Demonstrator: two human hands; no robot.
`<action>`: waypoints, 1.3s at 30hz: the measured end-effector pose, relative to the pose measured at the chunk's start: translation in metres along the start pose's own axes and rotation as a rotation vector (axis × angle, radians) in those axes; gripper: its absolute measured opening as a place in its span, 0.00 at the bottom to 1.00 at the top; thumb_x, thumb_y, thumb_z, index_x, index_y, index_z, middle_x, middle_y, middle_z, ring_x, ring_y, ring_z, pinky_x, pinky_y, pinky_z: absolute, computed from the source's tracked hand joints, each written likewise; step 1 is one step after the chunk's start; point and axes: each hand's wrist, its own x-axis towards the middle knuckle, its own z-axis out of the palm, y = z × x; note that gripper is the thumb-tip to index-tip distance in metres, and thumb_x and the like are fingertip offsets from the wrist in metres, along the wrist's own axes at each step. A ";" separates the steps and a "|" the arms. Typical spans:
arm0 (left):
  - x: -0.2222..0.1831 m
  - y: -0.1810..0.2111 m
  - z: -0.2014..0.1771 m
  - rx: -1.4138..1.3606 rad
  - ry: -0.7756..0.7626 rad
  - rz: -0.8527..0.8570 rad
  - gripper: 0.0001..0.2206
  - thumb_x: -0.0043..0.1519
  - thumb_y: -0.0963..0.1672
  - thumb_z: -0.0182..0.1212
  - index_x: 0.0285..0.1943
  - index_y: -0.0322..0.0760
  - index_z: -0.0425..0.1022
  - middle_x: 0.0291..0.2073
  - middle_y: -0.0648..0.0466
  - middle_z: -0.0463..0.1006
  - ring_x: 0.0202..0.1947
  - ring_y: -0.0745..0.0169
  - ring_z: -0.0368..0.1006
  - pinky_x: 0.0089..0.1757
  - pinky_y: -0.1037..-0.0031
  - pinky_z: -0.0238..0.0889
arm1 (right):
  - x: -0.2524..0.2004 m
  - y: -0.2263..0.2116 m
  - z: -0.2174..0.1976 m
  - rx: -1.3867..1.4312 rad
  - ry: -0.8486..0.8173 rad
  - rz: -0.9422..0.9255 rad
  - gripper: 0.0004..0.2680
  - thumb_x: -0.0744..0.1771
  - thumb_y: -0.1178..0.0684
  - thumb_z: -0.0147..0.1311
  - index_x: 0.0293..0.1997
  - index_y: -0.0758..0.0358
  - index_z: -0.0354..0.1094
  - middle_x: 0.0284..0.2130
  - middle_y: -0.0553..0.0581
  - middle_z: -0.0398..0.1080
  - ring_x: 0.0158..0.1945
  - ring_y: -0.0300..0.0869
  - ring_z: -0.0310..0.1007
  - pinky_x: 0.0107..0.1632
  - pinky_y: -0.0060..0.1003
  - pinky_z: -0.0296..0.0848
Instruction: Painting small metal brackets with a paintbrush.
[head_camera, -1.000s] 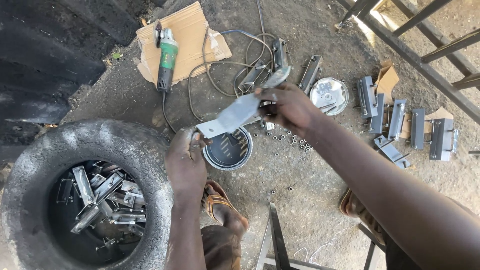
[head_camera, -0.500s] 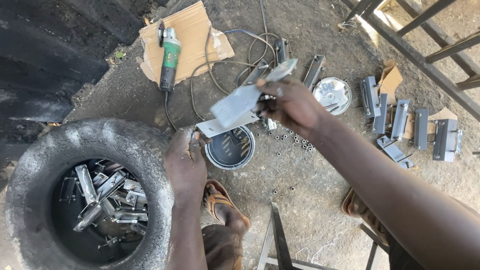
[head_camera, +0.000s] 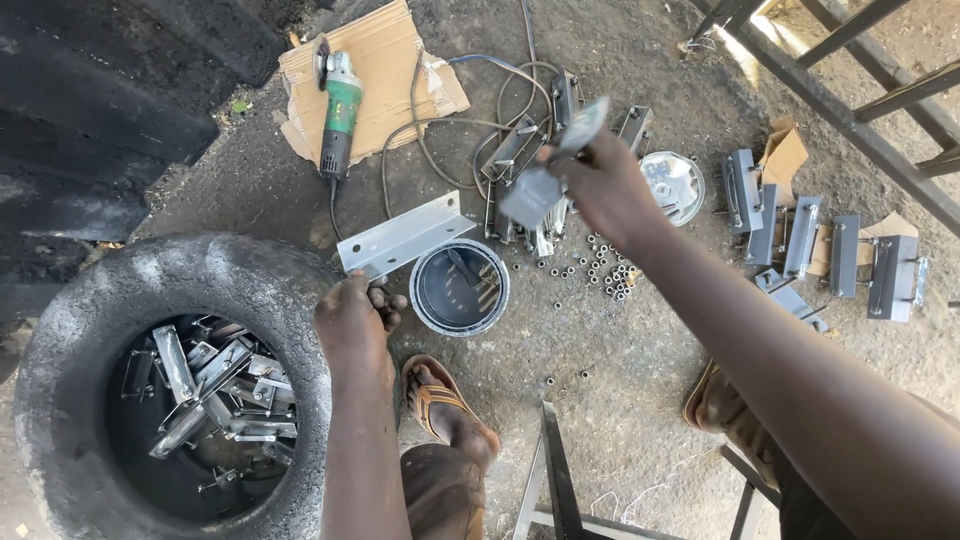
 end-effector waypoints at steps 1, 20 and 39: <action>-0.002 0.000 0.003 0.001 -0.002 -0.002 0.12 0.67 0.43 0.48 0.37 0.28 0.75 0.21 0.57 0.66 0.23 0.62 0.78 0.24 0.81 0.66 | -0.011 -0.017 0.004 -0.001 0.002 0.002 0.13 0.70 0.48 0.58 0.53 0.70 0.71 0.40 0.65 0.73 0.41 0.52 0.77 0.47 0.44 0.76; -0.035 0.015 0.060 0.041 -0.159 0.020 0.10 0.68 0.41 0.47 0.43 0.28 0.74 0.27 0.59 0.64 0.28 0.69 0.74 0.30 0.79 0.62 | -0.035 -0.039 -0.007 -0.318 -0.239 -0.173 0.13 0.69 0.49 0.52 0.51 0.72 0.74 0.50 0.72 0.72 0.54 0.68 0.73 0.59 0.61 0.68; -0.037 0.007 0.080 0.080 -0.417 -0.056 0.19 0.73 0.44 0.45 0.69 0.26 0.63 0.29 0.60 0.61 0.29 0.71 0.71 0.36 0.75 0.65 | -0.005 -0.022 -0.026 0.350 -0.038 0.277 0.19 0.68 0.41 0.58 0.52 0.72 0.69 0.35 0.60 0.74 0.35 0.47 0.83 0.35 0.35 0.84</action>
